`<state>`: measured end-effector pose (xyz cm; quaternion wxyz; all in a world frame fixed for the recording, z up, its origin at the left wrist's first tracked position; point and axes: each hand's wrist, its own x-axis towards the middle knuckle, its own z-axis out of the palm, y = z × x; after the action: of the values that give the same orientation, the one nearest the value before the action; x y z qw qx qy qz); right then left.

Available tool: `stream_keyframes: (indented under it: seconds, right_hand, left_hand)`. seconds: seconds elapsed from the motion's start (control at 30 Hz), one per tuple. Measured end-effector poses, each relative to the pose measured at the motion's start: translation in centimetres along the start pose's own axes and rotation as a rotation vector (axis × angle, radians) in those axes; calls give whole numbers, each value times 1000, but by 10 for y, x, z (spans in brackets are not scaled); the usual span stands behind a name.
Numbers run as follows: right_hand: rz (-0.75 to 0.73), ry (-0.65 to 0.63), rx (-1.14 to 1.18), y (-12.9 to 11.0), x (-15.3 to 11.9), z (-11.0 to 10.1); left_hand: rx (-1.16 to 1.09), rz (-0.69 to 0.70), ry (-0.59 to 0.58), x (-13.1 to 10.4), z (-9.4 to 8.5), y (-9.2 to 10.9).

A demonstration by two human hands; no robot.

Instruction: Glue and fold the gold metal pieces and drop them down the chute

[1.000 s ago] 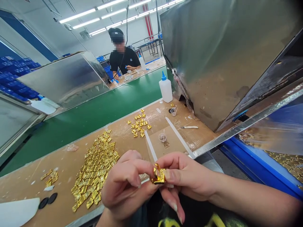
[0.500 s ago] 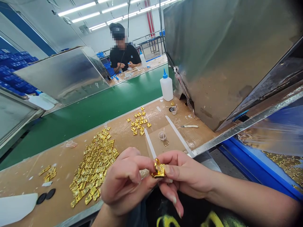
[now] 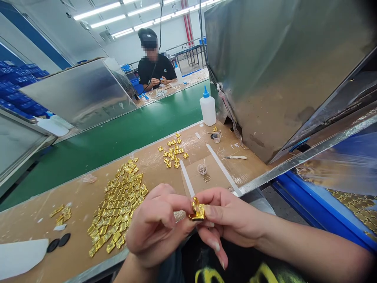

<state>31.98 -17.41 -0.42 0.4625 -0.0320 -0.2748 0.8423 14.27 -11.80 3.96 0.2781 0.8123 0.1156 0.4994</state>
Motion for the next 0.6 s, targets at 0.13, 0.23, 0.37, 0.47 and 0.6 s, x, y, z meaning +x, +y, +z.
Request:
stream_keyframes:
  seconds: [0.13,0.23,0.37,0.47,0.6]
  right_hand:
    - [-10,-3,10,0,0,-1]
    - [-3,34,-23,-1,0,1]
    - [18,137,-175,-5,-2,4]
    - [-27,254,-384,-15,-8,-6]
    - [-170,532,-917,-40,-24,-47]
  left_hand:
    - [20,12,-2,2,0,0]
    - [41,27,-9,0,-1,-2]
    - [105,62,11,-5,-4,-5]
    - [137,93,73,-6,-8,-7]
    - [165,120,129,-5,-16,-11]
